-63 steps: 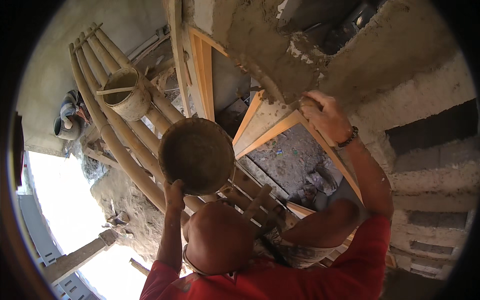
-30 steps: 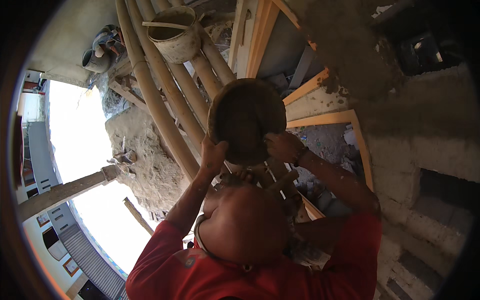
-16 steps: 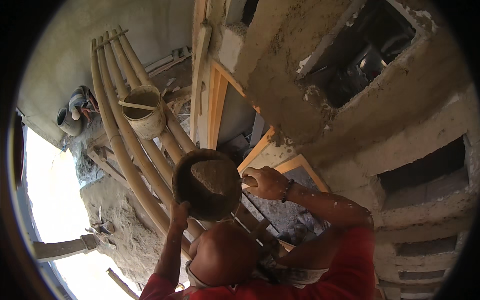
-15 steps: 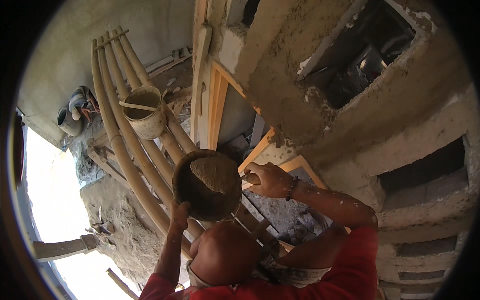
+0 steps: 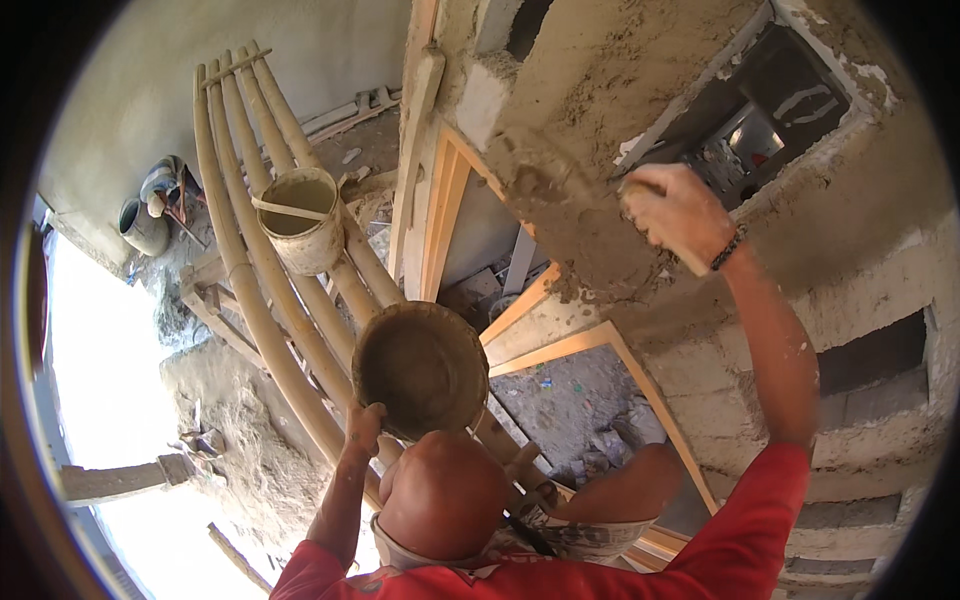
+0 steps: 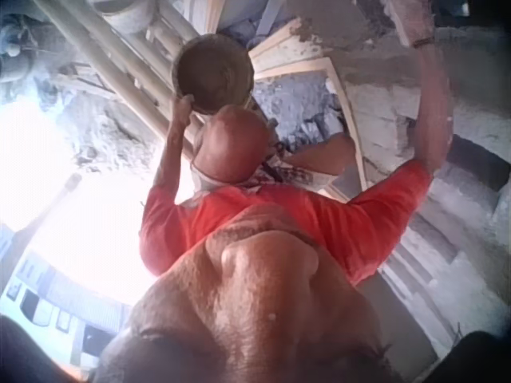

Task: The person applies plaster to a wall using a trowel while holding a bucket of wet plaster.

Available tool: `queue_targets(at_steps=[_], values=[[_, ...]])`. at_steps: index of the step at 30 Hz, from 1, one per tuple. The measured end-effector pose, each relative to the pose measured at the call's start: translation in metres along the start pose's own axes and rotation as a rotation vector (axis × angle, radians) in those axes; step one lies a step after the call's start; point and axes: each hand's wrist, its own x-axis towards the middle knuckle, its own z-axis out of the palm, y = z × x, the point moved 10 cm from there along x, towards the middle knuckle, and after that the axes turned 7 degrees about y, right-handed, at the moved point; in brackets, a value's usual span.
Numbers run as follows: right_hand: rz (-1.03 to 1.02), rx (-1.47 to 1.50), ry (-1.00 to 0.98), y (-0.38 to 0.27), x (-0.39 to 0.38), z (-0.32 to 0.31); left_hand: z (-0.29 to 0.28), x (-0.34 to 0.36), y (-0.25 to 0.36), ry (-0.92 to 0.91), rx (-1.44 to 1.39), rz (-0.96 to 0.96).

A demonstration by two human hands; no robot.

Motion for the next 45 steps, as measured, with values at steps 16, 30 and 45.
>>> queue_targets(at_steps=[16,30,45], values=[[-0.346,-0.572,0.118,0.029,0.023,0.074,0.008,0.002,0.01,0.008,-0.071,0.061],[-0.002,-0.681,0.249,0.031,0.084,0.009,-0.002,-0.005,0.021,0.033,-0.053,0.008],[-0.53,-0.659,0.523,-0.133,-0.044,-0.089,0.004,0.0,0.015,-0.016,-0.056,0.006]])
